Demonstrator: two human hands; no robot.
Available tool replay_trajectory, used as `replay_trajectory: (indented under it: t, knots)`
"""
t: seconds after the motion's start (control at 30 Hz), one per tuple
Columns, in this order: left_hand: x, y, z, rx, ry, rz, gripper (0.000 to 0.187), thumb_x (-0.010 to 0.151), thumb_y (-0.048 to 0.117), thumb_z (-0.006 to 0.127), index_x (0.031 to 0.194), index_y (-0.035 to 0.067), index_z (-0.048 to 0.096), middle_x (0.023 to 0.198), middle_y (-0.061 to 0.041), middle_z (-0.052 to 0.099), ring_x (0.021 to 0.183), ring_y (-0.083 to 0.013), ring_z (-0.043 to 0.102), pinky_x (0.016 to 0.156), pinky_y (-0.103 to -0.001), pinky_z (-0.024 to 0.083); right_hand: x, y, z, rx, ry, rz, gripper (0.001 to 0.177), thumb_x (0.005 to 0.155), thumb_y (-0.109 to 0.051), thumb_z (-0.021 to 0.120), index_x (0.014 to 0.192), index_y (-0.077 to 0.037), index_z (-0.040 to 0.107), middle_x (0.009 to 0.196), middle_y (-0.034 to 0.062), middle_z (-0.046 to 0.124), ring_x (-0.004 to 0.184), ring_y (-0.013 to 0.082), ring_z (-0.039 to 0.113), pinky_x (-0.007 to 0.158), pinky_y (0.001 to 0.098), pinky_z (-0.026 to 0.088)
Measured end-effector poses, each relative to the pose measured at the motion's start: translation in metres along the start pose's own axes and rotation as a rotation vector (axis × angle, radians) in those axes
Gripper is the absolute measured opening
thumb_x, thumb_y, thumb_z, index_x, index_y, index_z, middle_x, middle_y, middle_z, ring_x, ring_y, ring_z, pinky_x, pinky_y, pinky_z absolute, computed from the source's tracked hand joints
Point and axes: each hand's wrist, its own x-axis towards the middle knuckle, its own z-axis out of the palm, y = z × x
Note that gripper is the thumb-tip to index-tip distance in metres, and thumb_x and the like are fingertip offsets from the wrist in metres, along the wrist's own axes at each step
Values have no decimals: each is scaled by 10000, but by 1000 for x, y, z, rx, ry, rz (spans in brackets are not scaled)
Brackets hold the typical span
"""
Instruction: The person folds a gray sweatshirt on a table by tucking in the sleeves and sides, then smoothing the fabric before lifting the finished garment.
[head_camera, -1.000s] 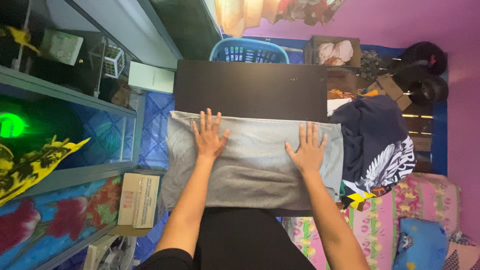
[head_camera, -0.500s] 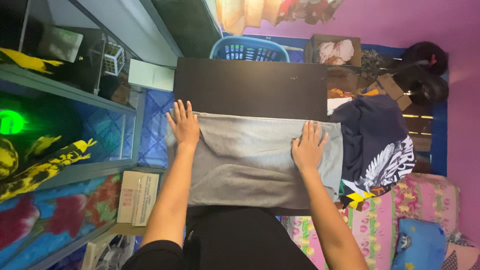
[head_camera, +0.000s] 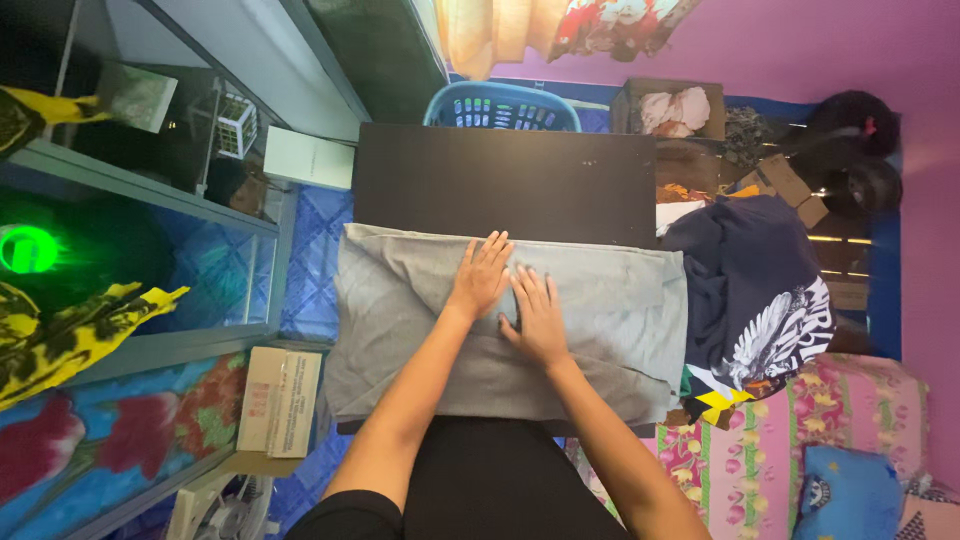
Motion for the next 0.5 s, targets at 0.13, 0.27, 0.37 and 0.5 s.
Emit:
replay_trajectory:
  t: [0.13, 0.27, 0.37, 0.5]
  knots:
    - [2, 0, -1, -9, 4, -11, 519, 996, 272, 533, 1473, 69, 521, 1606, -125, 445, 1527, -269, 358, 1258, -521, 209, -21, 7, -1, -35, -10, -83, 531, 810, -200, 711, 1309, -66, 589, 1411, 146, 557, 1372, 331, 479, 1181, 540, 303]
    - [3, 1, -4, 26, -9, -7, 526, 1015, 304, 531, 1490, 80, 509, 1611, -114, 447, 1523, -255, 363, 1261, -525, 210, -22, 14, -7, 18, 21, -167, 354, 808, -90, 663, 1157, -52, 707, 1249, 87, 672, 1253, 294, 598, 1115, 485, 444]
    - [8, 3, -9, 55, -30, -4, 602, 1009, 347, 535, 1544, 82, 451, 1624, -112, 411, 1526, -252, 339, 1255, -516, 216, -26, 6, -17, 49, 71, -196, 383, 781, -85, 648, 1152, -18, 713, 1199, 94, 696, 1202, 295, 622, 1077, 444, 483]
    - [11, 5, -12, 134, -92, -59, 632, 991, 379, 532, 1569, 157, 405, 1654, -82, 349, 1529, -238, 295, 1245, -523, 201, -28, 3, -21, 20, 41, -162, 318, 811, -71, 647, 1117, -30, 722, 1202, 92, 722, 1203, 291, 638, 1073, 449, 483]
